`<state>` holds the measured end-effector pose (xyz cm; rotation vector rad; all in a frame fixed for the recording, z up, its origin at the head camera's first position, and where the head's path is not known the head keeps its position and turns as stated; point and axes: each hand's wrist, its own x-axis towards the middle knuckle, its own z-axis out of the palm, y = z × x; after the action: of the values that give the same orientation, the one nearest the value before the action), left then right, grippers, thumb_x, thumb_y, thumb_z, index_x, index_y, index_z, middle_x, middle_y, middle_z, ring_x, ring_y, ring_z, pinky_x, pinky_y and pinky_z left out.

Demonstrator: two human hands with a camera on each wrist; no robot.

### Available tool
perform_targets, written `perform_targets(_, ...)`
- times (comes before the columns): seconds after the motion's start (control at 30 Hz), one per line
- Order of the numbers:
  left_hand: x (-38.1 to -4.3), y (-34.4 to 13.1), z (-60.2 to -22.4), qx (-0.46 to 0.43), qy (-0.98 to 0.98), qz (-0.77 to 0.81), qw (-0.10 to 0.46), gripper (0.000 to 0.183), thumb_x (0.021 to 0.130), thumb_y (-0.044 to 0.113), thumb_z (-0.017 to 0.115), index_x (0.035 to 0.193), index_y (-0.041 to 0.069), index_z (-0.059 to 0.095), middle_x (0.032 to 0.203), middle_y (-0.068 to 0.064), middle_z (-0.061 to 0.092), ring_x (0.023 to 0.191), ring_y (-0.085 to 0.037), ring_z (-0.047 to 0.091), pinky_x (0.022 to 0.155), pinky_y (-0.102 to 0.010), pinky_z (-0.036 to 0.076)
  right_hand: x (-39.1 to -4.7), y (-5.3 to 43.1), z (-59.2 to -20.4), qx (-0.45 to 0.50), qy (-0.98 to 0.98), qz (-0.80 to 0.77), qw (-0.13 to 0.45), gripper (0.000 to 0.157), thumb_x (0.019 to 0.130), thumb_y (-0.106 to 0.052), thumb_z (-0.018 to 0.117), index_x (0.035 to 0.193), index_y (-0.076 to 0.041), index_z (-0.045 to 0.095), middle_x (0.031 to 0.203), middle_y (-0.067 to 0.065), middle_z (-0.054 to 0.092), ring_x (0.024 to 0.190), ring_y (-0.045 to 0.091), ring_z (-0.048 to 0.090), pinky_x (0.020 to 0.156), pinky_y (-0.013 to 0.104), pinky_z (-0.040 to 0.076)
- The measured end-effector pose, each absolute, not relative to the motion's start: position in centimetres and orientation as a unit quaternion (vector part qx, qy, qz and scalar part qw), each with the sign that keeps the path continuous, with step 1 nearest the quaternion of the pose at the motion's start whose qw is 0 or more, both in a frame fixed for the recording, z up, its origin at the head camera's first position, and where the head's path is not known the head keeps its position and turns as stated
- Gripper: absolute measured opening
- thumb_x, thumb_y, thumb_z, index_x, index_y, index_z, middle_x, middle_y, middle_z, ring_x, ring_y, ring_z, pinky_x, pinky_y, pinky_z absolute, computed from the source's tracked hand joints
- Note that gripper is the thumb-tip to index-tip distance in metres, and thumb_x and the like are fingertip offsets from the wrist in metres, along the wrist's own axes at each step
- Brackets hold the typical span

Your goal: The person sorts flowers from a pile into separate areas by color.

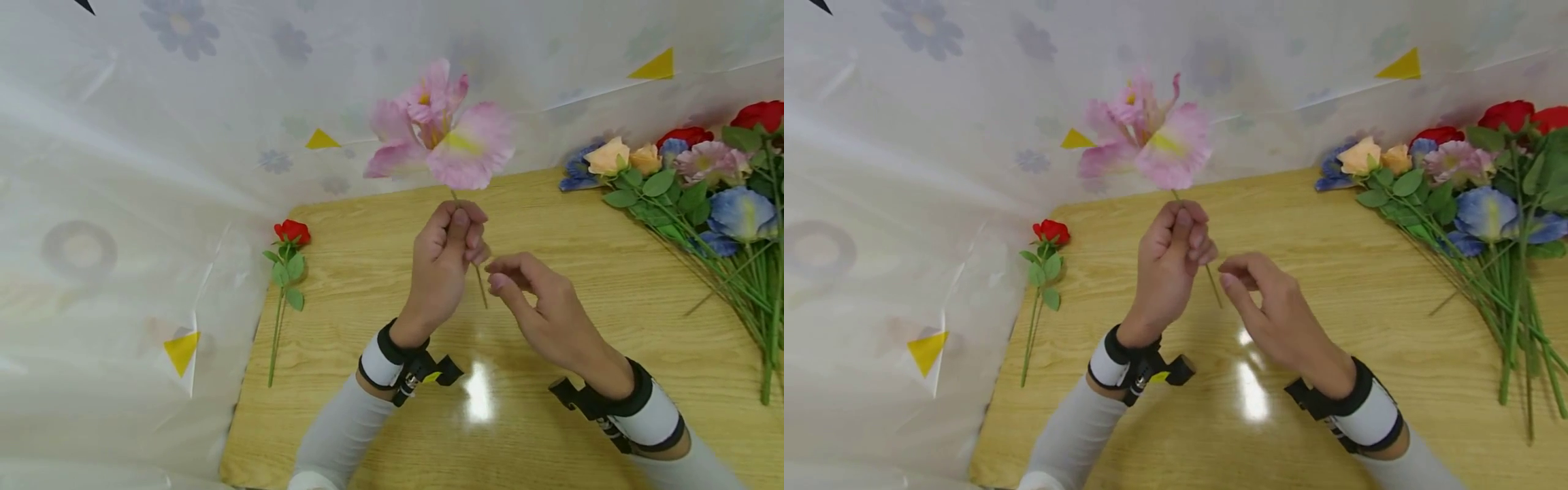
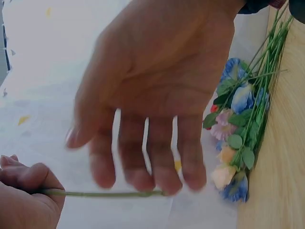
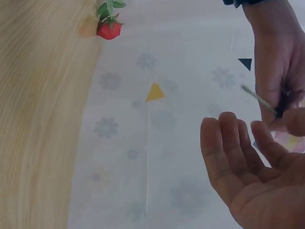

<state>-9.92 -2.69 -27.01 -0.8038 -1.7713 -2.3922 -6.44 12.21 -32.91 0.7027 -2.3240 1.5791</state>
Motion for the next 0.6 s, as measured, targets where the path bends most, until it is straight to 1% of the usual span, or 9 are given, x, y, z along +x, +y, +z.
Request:
perform_targets(0.07,-10.4,-3.3,-27.8,-0.255,-0.573,-0.778,0.042,0.025,0.100,0.009,0.024,0.095,-0.011,0.039,0.071,-0.009,0.032,0.054,-0.016,0.026,0.052,-0.028,0.027,-6.5,13.0,-33.2,0.249,-0.813,0.515,0.112,0.021,0.092,-0.004,0.051,0.111,-0.010,0.056,0.100,-0.006,0.058,0.087,0.008,0.058,0.076,0.017,0.045)
perform_targets(0.13,-10.8,-4.2,-28.5,-0.248,-0.594,-0.763,0.065,0.026,0.100,0.011,0.025,0.095,-0.008,0.040,0.070,-0.009,0.032,0.052,-0.014,0.023,0.050,-0.028,0.024,-6.5,13.9,-33.4,0.251,-0.827,0.489,0.116,0.023,0.091,-0.004,0.053,0.112,-0.011,0.056,0.105,-0.008,0.057,0.091,0.007,0.056,0.077,0.016,0.043)
perform_targets(0.27,-11.4,-5.8,-29.5,-0.219,-0.644,-0.727,0.093,0.026,0.101,0.016,0.026,0.096,-0.003,0.043,0.070,-0.009,0.034,0.050,-0.016,0.023,0.048,-0.029,0.025,-6.5,16.5,-33.7,0.225,-0.852,0.451,0.142,0.026,0.090,-0.004,0.055,0.113,-0.014,0.058,0.103,-0.007,0.057,0.091,0.004,0.053,0.077,0.014,0.038)
perform_targets(0.33,-11.7,-6.7,-30.1,-0.197,-0.659,-0.720,0.092,0.027,0.101,0.018,0.027,0.096,-0.002,0.044,0.071,-0.009,0.036,0.050,-0.016,0.024,0.048,-0.028,0.026,-6.4,18.3,-33.7,0.194,-0.865,0.438,0.150,0.027,0.090,-0.004,0.055,0.115,-0.014,0.058,0.104,-0.006,0.057,0.092,0.000,0.052,0.076,0.011,0.036)
perform_targets(0.4,-12.0,-7.5,-30.5,-0.171,-0.675,-0.713,0.088,0.027,0.100,0.020,0.028,0.097,-0.001,0.045,0.072,-0.008,0.037,0.051,-0.016,0.026,0.049,-0.028,0.027,-6.2,20.2,-33.9,0.153,-0.880,0.424,0.153,0.027,0.091,-0.008,0.054,0.117,-0.015,0.057,0.103,-0.004,0.057,0.093,-0.007,0.049,0.074,0.008,0.034)
perform_targets(0.5,-12.2,-8.9,-31.2,-0.137,-0.684,-0.712,0.082,0.028,0.100,0.022,0.029,0.098,-0.001,0.045,0.073,-0.007,0.037,0.055,-0.016,0.029,0.050,-0.028,0.028,-5.8,23.2,-34.5,0.091,-0.898,0.399,0.160,0.026,0.093,-0.012,0.052,0.119,-0.010,0.055,0.105,0.004,0.056,0.092,-0.015,0.043,0.073,0.004,0.030)
perform_targets(0.53,-12.3,-9.3,-31.4,-0.128,-0.688,-0.710,0.081,0.028,0.100,0.023,0.029,0.098,-0.001,0.045,0.074,-0.007,0.037,0.056,-0.017,0.029,0.051,-0.028,0.029,-5.7,24.2,-34.8,0.067,-0.905,0.388,0.163,0.027,0.094,-0.014,0.050,0.120,-0.008,0.054,0.107,0.007,0.055,0.093,-0.012,0.043,0.075,0.004,0.029)
perform_targets(0.6,-12.4,-10.2,-31.9,-0.114,-0.695,-0.705,0.083,0.029,0.100,0.023,0.030,0.097,-0.002,0.044,0.074,-0.008,0.037,0.056,-0.017,0.030,0.051,-0.028,0.029,-5.5,26.6,-36.1,0.023,-0.911,0.371,0.177,0.029,0.095,-0.013,0.048,0.121,-0.003,0.052,0.108,0.015,0.053,0.091,-0.013,0.038,0.078,0.007,0.027)
